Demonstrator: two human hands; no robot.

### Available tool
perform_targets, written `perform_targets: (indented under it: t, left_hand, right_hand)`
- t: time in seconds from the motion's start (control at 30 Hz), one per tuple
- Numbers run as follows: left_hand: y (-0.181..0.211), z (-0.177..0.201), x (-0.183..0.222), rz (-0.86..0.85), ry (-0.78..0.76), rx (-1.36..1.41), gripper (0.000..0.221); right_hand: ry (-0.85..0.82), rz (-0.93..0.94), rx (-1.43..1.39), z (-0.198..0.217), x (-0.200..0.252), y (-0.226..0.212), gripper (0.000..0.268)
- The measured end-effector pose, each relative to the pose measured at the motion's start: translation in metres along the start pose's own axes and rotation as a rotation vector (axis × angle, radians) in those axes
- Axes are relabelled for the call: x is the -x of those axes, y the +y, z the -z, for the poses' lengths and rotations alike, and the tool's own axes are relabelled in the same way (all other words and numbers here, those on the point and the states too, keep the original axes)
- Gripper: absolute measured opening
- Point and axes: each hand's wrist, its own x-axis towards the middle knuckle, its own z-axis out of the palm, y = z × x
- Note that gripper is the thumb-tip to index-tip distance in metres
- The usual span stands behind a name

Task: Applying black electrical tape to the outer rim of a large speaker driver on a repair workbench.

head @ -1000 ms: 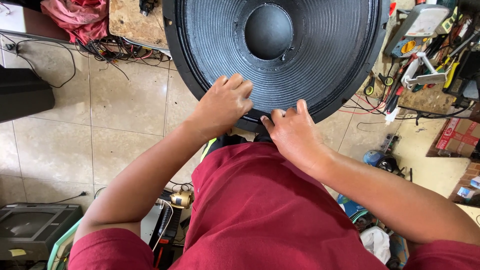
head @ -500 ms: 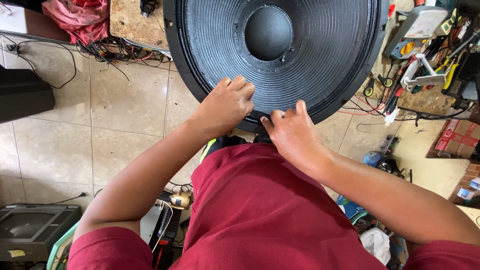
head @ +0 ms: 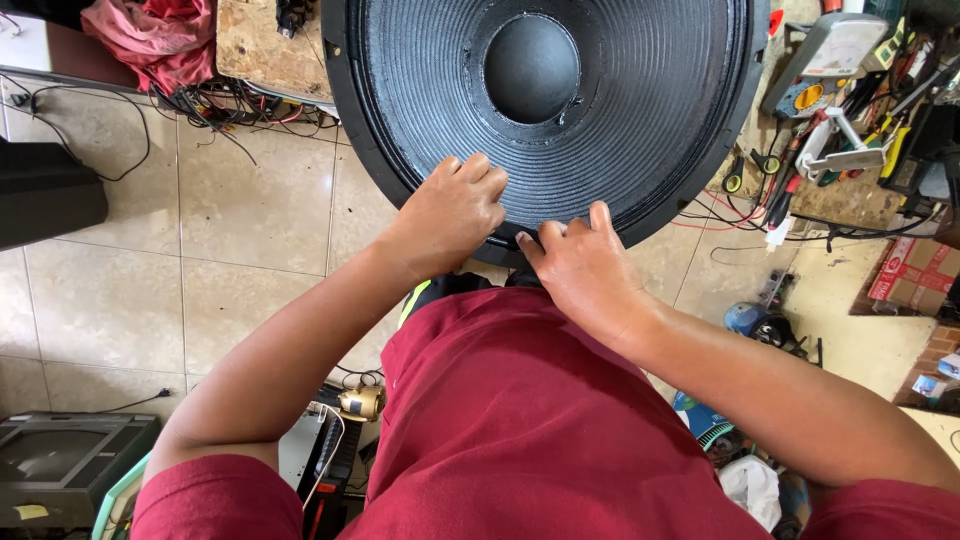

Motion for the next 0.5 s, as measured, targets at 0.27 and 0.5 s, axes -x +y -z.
perform_targets:
  t: [0.27,0.5]
  left_hand:
    - [0.007,0.004,0.002,0.047,-0.002,-0.014,0.020]
    - [0.048,0.002,0.018,0.227,-0.037,-0.005,0.022]
  right_hand:
    - [0.156,-0.064,-0.012,-0.001,0.012,0.017,0.046]
    - [0.002,-0.149,-0.316,0.001,0.032,0.033,0.047]
